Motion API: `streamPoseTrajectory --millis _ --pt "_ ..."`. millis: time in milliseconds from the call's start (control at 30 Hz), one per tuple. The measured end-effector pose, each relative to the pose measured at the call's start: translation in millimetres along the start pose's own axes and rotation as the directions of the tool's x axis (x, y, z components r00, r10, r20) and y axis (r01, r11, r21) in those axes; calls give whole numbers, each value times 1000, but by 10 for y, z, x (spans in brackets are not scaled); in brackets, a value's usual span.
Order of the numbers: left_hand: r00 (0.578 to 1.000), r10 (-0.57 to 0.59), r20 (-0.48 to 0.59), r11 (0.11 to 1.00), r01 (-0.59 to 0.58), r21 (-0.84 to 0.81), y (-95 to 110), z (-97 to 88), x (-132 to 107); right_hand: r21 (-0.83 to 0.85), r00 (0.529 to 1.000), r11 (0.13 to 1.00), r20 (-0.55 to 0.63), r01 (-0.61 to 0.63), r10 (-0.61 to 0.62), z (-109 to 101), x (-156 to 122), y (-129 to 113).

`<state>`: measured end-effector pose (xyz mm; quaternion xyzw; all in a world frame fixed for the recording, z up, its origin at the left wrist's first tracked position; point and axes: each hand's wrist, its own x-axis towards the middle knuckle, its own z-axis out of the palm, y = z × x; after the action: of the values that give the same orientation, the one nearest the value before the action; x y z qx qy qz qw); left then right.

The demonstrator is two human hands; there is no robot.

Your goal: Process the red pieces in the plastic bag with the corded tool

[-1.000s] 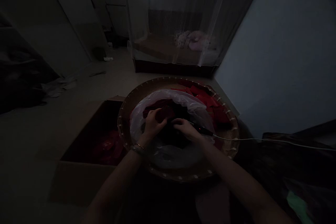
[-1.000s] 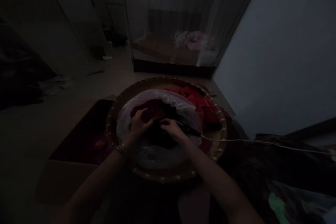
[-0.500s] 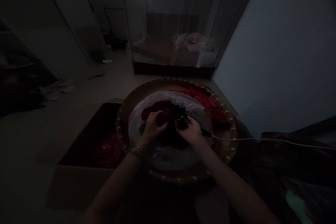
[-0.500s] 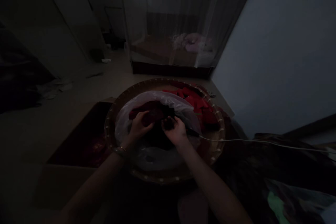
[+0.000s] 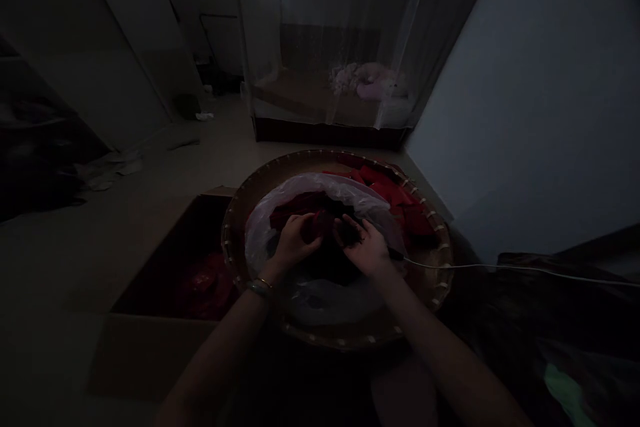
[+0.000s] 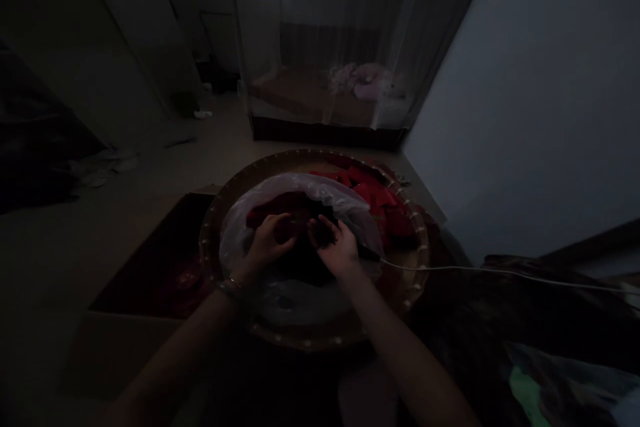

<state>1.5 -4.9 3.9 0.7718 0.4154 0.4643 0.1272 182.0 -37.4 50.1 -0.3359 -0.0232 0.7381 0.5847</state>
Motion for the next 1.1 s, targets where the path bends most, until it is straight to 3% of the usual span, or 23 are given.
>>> streamPoseTrajectory --millis 200,500,600,833,967,1100 --pt "998 22 52 1000 -23 12 19 8 -12 -3 979 980 44 199 -199 185 -77 -126" --pt "988 -45 146 999 47 -8 29 28 -47 -170 846 838 246 518 -473 414 24 79" --pt "988 -56 147 998 57 1 24 41 -53 -233 817 792 291 565 -498 431 78 132" --pt "989 -64 132 998 64 -3 25 51 -53 -390 818 730 397 561 -417 380 8 131" --pt "990 -64 124 998 64 0 33 39 -46 -521 758 552 494 650 -427 293 -38 39" --pt "995 -87 42 996 86 13 -7 53 -33 -769 754 181 500 613 -427 80 38 -113"
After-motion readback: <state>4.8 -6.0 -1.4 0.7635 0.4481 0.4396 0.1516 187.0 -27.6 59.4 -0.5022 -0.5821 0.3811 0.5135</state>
